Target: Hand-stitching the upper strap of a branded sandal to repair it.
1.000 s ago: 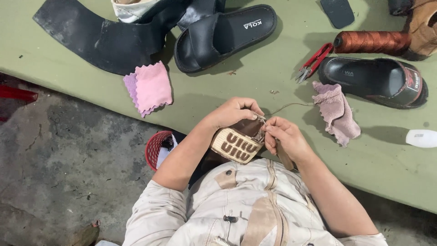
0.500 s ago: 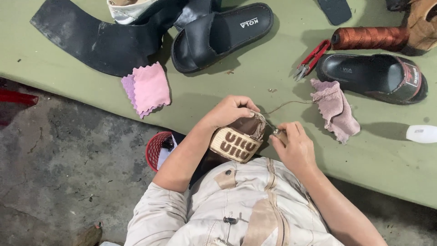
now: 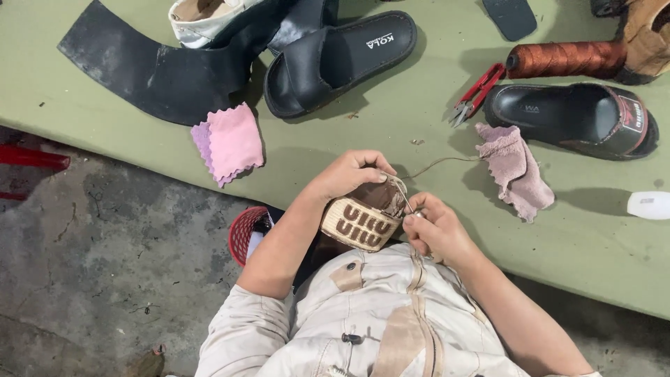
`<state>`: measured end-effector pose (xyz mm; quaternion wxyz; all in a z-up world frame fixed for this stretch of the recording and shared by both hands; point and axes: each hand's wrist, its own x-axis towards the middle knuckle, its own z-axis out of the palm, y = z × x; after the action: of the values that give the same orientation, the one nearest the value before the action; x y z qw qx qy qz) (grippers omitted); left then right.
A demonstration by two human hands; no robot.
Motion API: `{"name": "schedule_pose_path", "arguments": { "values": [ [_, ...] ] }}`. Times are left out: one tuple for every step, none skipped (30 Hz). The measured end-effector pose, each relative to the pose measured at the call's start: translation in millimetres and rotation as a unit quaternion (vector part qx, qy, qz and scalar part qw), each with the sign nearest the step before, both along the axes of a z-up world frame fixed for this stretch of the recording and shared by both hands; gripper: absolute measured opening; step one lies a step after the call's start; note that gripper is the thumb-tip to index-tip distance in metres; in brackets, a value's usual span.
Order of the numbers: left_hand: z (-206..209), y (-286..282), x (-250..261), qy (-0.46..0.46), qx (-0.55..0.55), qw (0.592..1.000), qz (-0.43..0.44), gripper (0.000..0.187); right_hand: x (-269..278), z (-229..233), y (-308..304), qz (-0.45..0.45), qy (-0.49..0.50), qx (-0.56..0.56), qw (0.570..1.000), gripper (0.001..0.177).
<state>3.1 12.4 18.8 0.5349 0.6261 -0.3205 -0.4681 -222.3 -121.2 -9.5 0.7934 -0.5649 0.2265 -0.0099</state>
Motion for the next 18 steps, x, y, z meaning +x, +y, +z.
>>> {"name": "schedule_pose_path", "arguments": {
  "values": [
    [-0.1,-0.1,-0.2,0.001,-0.001,1.0,0.001,0.024,1.4,5.6,2.3,0.001,0.001,-0.001,1.0,0.02],
    [-0.3,0.2,-0.4,-0.001,-0.005,1.0,0.002,0.024,2.9,11.1,5.1,-0.001,-0.017,0.033,0.999,0.017],
    [-0.2,0.4,0.0,-0.003,-0.01,1.0,0.003,0.024,5.1,16.7,7.4,-0.002,-0.034,0.066,0.997,0.015],
    [0.3,0.9,-0.6,-0.003,-0.011,1.0,0.005,0.024,4.1,12.5,3.8,0.0,-0.034,0.065,0.997,0.015],
    [0.9,1.3,-1.1,0.002,-0.001,1.0,0.011,0.024,3.3,8.4,0.1,0.011,-0.037,0.047,0.998,0.016],
    [1.5,1.5,-1.6,0.007,0.01,1.0,0.017,0.024,2.4,4.2,-3.8,0.022,-0.04,0.028,0.999,0.02],
    [-1.7,1.2,-0.4,0.008,0.009,1.0,0.019,0.024,2.5,22.5,-6.8,0.024,-0.039,0.028,0.999,0.02],
    [-5.1,0.5,0.7,0.001,0.009,1.0,0.022,0.024,2.5,40.7,-10.3,0.046,0.003,-0.055,0.997,0.021],
    [-8.7,-0.2,1.2,-0.005,0.01,1.0,0.023,0.024,1.5,58.4,-12.8,0.066,0.045,-0.136,0.987,0.024],
    [-7.0,0.9,1.1,-0.004,0.01,1.0,0.023,0.024,-0.1,52.2,-13.5,0.067,0.046,-0.136,0.987,0.024],
    [-5.3,0.9,0.8,-0.006,0.015,1.0,0.022,0.024,-2.2,46.0,-14.6,0.063,0.072,-0.172,0.98,0.025],
    [-3.5,0.7,0.6,-0.008,0.019,1.0,0.021,0.023,-4.4,40.0,-15.8,0.06,0.098,-0.209,0.971,0.028],
    [-3.7,0.6,0.1,-0.008,0.019,1.0,0.021,0.023,-5.2,42.2,-17.3,0.06,0.099,-0.209,0.971,0.028],
    [-3.7,0.7,-0.2,-0.011,0.021,1.0,0.018,0.023,-6.1,44.6,-18.5,0.054,0.081,-0.292,0.951,0.027],
    [-3.6,2.1,-0.2,-0.016,0.023,0.999,0.016,0.024,-6.1,46.8,-19.1,0.05,0.063,-0.373,0.925,0.026],
    [0.1,2.6,-1.3,-0.016,0.024,0.999,0.017,0.024,-4.8,32.8,-29.1,0.05,0.062,-0.372,0.925,0.026],
    [3.2,2.7,-3.3,-0.022,0.028,0.999,0.024,0.024,-4.5,18.7,-39.2,0.014,0.017,-0.533,0.846,0.023],
    [6.3,2.8,-5.2,-0.028,0.033,0.999,0.032,0.025,-4.1,4.5,-49.3,-0.023,-0.028,-0.674,0.738,0.02]
  ]
}}
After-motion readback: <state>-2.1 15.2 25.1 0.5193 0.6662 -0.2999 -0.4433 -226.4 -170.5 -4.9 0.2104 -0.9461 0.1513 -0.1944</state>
